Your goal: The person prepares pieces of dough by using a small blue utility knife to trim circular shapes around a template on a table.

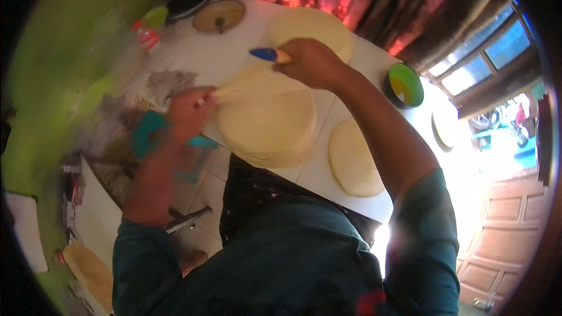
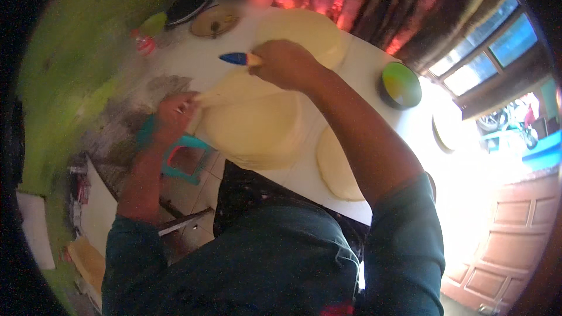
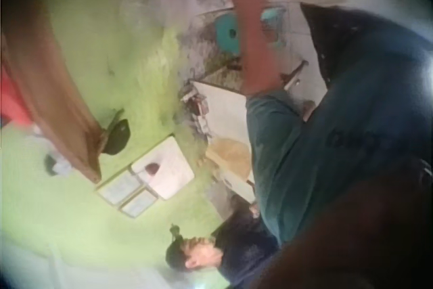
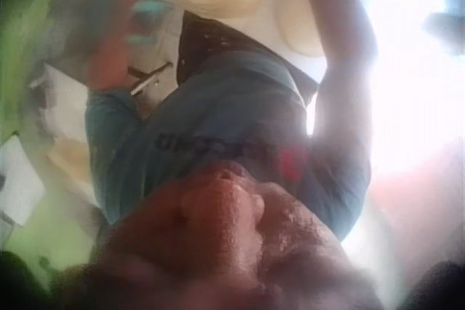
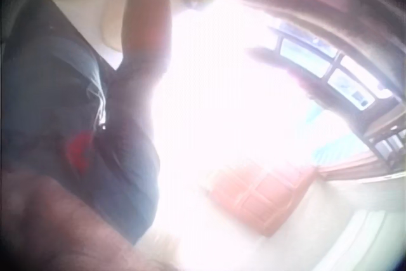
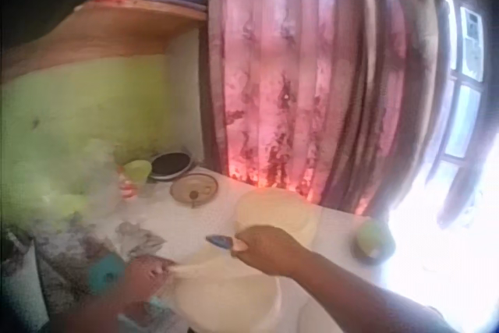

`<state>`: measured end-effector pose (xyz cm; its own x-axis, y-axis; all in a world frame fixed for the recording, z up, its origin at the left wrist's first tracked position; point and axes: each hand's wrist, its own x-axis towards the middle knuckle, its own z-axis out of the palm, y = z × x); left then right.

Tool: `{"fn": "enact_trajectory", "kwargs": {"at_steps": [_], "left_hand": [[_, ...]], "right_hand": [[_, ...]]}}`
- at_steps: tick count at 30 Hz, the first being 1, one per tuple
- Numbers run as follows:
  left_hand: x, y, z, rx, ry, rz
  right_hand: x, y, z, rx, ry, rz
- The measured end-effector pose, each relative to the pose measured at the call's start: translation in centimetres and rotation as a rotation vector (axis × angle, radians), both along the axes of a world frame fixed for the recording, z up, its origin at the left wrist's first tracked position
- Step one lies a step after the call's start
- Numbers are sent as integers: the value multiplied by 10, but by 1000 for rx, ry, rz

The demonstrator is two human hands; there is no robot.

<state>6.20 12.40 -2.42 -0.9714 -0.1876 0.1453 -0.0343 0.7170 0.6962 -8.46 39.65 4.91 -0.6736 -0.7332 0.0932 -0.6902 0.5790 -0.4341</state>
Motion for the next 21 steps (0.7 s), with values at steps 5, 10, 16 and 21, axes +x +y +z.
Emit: {"fn": "enact_trajectory", "kwargs": {"at_steps": [5,10,16,21], "left_hand": [[-55,-14,45,207,135,-46],[-81,29,104,303,221,-52],[-90,118,97,557,236,-394],[-126,225,46,592,-149,-539]], "right_hand": [[-25,16,23,-220,87,-75],[-11,74,70,-408,80,-199],[31,169,88,-180,196,-333],[35,265,33,-132,63,-575]]}}
